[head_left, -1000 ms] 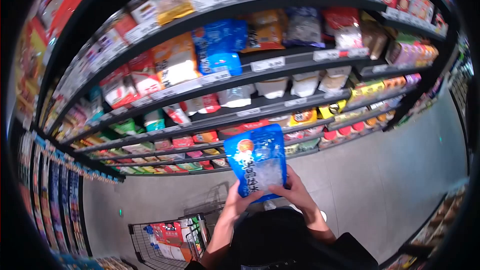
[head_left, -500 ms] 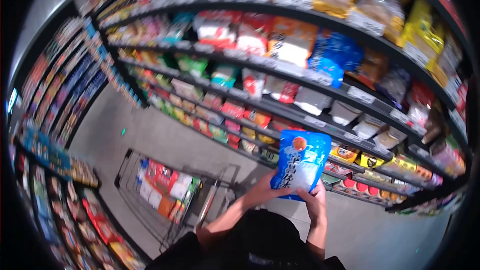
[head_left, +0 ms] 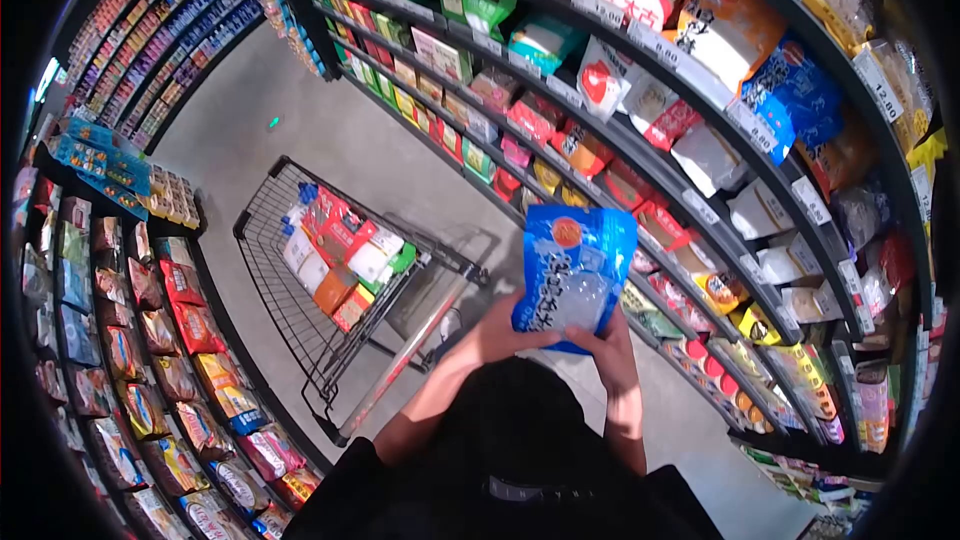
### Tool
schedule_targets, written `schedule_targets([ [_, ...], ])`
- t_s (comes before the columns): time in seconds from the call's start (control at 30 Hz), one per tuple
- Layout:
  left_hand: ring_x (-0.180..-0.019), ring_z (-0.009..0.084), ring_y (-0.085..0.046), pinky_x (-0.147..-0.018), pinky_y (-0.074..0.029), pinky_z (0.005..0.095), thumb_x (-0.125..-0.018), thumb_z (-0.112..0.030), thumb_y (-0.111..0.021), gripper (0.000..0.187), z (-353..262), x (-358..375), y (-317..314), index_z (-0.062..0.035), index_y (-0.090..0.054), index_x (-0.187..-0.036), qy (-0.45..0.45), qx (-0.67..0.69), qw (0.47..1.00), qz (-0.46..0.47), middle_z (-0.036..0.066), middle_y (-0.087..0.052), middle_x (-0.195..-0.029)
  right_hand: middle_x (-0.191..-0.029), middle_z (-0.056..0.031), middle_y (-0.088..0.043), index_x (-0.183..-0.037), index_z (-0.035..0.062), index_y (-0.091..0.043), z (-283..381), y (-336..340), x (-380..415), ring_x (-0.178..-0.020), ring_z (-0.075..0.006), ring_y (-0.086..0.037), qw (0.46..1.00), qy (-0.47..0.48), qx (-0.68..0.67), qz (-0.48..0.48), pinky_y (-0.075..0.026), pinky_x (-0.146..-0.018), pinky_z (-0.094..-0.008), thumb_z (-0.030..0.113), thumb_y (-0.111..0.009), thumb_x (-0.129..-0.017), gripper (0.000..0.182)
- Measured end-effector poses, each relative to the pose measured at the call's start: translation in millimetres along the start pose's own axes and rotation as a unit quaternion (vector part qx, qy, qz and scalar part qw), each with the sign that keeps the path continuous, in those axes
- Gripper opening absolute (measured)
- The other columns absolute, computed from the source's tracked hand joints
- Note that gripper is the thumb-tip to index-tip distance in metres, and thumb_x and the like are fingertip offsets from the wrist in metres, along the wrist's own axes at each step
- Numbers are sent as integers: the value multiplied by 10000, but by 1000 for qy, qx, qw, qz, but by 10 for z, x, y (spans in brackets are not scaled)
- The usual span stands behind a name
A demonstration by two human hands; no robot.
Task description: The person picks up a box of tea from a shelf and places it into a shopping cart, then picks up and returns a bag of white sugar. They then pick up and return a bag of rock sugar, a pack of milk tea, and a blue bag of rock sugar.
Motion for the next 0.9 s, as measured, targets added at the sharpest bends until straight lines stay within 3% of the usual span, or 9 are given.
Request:
schedule_targets([
  [0.13, -936, 103, -598, -801, -509, 270, -712, -156, -840, 689, -164, 188, 221, -13, -480, -1281, -20, 6, 999, -40, 47, -627, -1065, -1233, -92, -581, -1334, 28, -427, -81, -189, -82, -1139, -189, -559, 999, 5, 25, 26, -440, -987, -347, 18, -746, -772, 646],
  [0.23, -1086, 148, -551, -933, -462, 300, -762, -121, -800, 715, -173, 397, 519, 26, -417, -1348, 16, -69, 993, -95, 110, -575, -1206, -1230, -99, -582, -1330, 19, -426, -123, -407, -173, -1129, -195, -568, 998, 3, 24, 53, -452, -975, -349, 19, -740, -776, 637],
  [0.37, -1163, 186, -543, -957, -449, 338, -872, -58, -666, 550, -141, 748, 954, 27, -416, -1354, -84, 64, 983, -148, 151, -563, -1271, -1215, -110, -590, -1315, 11, -434, -245, -708, -334, -1110, -206, -582, 997, -5, 25, 69, -470, -959, -357, 9, -734, -776, 617],
  [0.43, -1105, 158, -574, -935, -458, 337, -881, -52, -646, 437, -11, 1041, 1358, -9, -500, -1291, -108, -97, 963, -226, 98, -628, -1153, -1185, -115, -607, -1300, 3, -444, -287, -886, -430, -1084, -209, -598, 996, -10, 33, 77, -479, -950, -360, -1, -733, -773, 602],
  [0.47, -1084, 213, -606, -921, -470, 364, -880, -115, -655, 399, 119, 1176, 1517, -13, -542, -1249, -81, -164, 949, -257, 113, -634, -1152, -1173, -121, -613, -1295, -1, -448, -311, -987, -467, -1076, -212, -603, 996, -11, 29, 79, -481, -947, -361, -21, -730, -767, 599],
  [0.57, -1060, 284, -617, -888, -486, 374, -863, -197, -665, 433, 197, 1462, 1562, -11, -549, -1236, -80, -374, 893, -237, 154, -625, -1159, -1183, -115, -611, -1297, 3, -453, -489, -1284, -591, -1086, -205, -597, 994, -47, 22, 100, -480, -948, -354, -32, -733, -760, 606],
  [0.6, -985, 365, -630, -826, -505, 398, -831, -266, -695, 497, 338, 1474, 1615, 6, -549, -1220, -39, -389, 893, -223, 212, -632, -1089, -1183, -115, -611, -1297, 3, -453, -526, -1382, -643, -1086, -205, -597, 994, -45, 24, 95, -480, -948, -354, -32, -733, -760, 606],
  [0.73, -833, 442, -627, -701, -507, 505, -849, -252, -655, 529, 879, 1384, 1769, -82, -463, -1312, 16, -317, 934, -167, 237, -651, -931, -1211, -101, -602, -1309, 17, -459, -665, -1772, -798, -1107, -195, -586, 993, -60, 52, 92, -475, -957, -345, -51, -724, -763, 611],
  [0.9, -865, 434, -624, -719, -497, 503, -880, -239, -627, 492, 636, 1508, 2042, -91, -455, -1317, -11, -337, 927, -167, 233, -653, -947, -1228, -89, -595, -1319, 27, -459, -822, -2223, -882, -1119, -195, -579, 991, -83, 42, 101, -485, -953, -351, -56, -721, -766, 618],
])
Point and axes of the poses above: each hand's wrist, its own x-axis away from the middle knuckle, its own y-axis out of the back of the hand, z = x × y, the point moved 9 cm from there along -x, towards the middle knuckle
